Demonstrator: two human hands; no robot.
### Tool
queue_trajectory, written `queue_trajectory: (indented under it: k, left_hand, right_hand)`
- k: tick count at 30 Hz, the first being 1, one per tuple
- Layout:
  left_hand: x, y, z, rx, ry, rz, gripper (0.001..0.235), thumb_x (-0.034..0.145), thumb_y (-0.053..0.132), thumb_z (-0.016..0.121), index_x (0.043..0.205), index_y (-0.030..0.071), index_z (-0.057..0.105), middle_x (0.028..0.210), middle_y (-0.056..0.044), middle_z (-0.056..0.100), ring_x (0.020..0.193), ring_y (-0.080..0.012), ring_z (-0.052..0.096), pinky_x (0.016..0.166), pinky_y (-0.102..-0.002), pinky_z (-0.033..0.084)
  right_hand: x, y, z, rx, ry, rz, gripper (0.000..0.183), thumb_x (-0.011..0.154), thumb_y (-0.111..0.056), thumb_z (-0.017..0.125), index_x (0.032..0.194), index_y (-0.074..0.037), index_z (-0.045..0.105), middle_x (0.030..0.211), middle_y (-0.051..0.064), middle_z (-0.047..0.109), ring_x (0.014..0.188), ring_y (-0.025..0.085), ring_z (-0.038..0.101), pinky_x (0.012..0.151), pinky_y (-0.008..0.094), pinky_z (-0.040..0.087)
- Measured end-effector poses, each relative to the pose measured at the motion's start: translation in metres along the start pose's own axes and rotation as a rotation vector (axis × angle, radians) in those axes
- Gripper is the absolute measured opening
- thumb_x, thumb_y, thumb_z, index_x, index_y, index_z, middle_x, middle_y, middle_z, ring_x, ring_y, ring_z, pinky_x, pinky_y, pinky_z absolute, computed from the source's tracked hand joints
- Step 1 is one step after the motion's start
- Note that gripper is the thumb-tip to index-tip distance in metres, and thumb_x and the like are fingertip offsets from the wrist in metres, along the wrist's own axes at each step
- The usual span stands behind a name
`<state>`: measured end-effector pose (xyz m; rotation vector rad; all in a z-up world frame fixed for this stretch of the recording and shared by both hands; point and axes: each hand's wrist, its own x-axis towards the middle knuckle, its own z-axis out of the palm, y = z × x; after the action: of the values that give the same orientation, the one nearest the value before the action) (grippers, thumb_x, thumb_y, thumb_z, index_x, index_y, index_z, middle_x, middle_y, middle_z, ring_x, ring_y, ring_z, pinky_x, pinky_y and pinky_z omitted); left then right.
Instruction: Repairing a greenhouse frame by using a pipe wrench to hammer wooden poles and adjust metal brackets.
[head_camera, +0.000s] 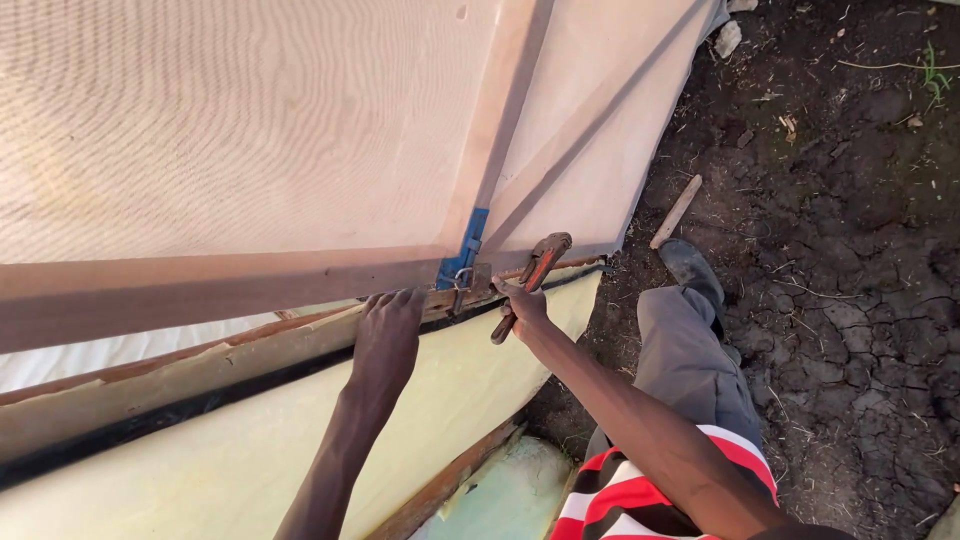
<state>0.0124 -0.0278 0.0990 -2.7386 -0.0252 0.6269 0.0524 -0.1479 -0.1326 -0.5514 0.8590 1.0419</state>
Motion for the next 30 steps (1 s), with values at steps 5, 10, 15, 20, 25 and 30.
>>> queue_trajectory:
  k: [5,10,15,20,25,30]
  left_hand:
    - [-0.002,-0.001,-0.004,0.071,-0.053,-0.01,0.039,0.082,0.004,0.067,0.119,0.017,0.068,0.109,-0.002,0.072,0.115,-0.0226,0.068,0.1,-0.036,0.047]
    - [-0.002,-0.003,-0.004,0.066,-0.085,-0.024,0.04,0.084,0.003,0.065,0.121,0.016,0.068,0.107,-0.002,0.072,0.114,-0.023,0.069,0.098,-0.037,0.048]
    - [-0.004,0.0,-0.014,0.055,-0.077,-0.004,0.043,0.083,0.001,0.063,0.123,0.016,0.066,0.108,-0.003,0.071,0.111,-0.0233,0.069,0.097,-0.037,0.048]
    - [-0.004,-0.004,-0.004,0.037,-0.08,-0.021,0.043,0.081,0.004,0.063,0.122,0.018,0.066,0.109,-0.002,0.071,0.112,-0.0217,0.068,0.096,-0.037,0.048]
    - [-0.003,-0.005,-0.006,0.017,-0.08,-0.022,0.042,0.082,0.005,0.063,0.122,0.018,0.068,0.113,-0.003,0.072,0.114,-0.0228,0.068,0.098,-0.038,0.048]
    - [-0.002,-0.002,-0.015,0.003,-0.094,-0.039,0.042,0.083,0.005,0.062,0.122,0.019,0.069,0.114,-0.004,0.072,0.116,-0.023,0.068,0.1,-0.039,0.048]
  right_hand:
    - [-0.001,0.001,0.004,-0.005,0.065,-0.036,0.078,0.084,-0.011,0.089,0.137,-0.004,0.033,0.098,0.0,0.032,0.066,0.009,0.045,0.047,0.019,0.048]
    - [-0.018,-0.008,0.011,0.011,0.05,-0.027,0.072,0.088,-0.012,0.085,0.136,-0.002,0.033,0.097,0.0,0.031,0.065,0.011,0.043,0.047,0.02,0.048]
    - [-0.012,0.0,0.007,0.01,0.065,-0.028,0.063,0.084,-0.013,0.088,0.122,-0.004,0.039,0.092,0.0,0.031,0.062,0.01,0.043,0.042,0.019,0.045]
    - [0.037,0.028,-0.013,0.037,0.094,-0.045,0.06,0.08,-0.012,0.091,0.111,-0.011,0.04,0.088,-0.002,0.034,0.059,0.009,0.045,0.041,0.018,0.043]
    - [0.011,0.012,-0.003,0.06,0.077,-0.044,0.059,0.081,-0.013,0.091,0.109,-0.013,0.039,0.087,-0.003,0.034,0.058,0.01,0.046,0.04,0.019,0.044]
    - [-0.029,-0.009,0.014,0.073,0.078,-0.043,0.058,0.081,-0.013,0.09,0.107,-0.013,0.039,0.088,-0.004,0.032,0.059,0.009,0.046,0.04,0.017,0.044]
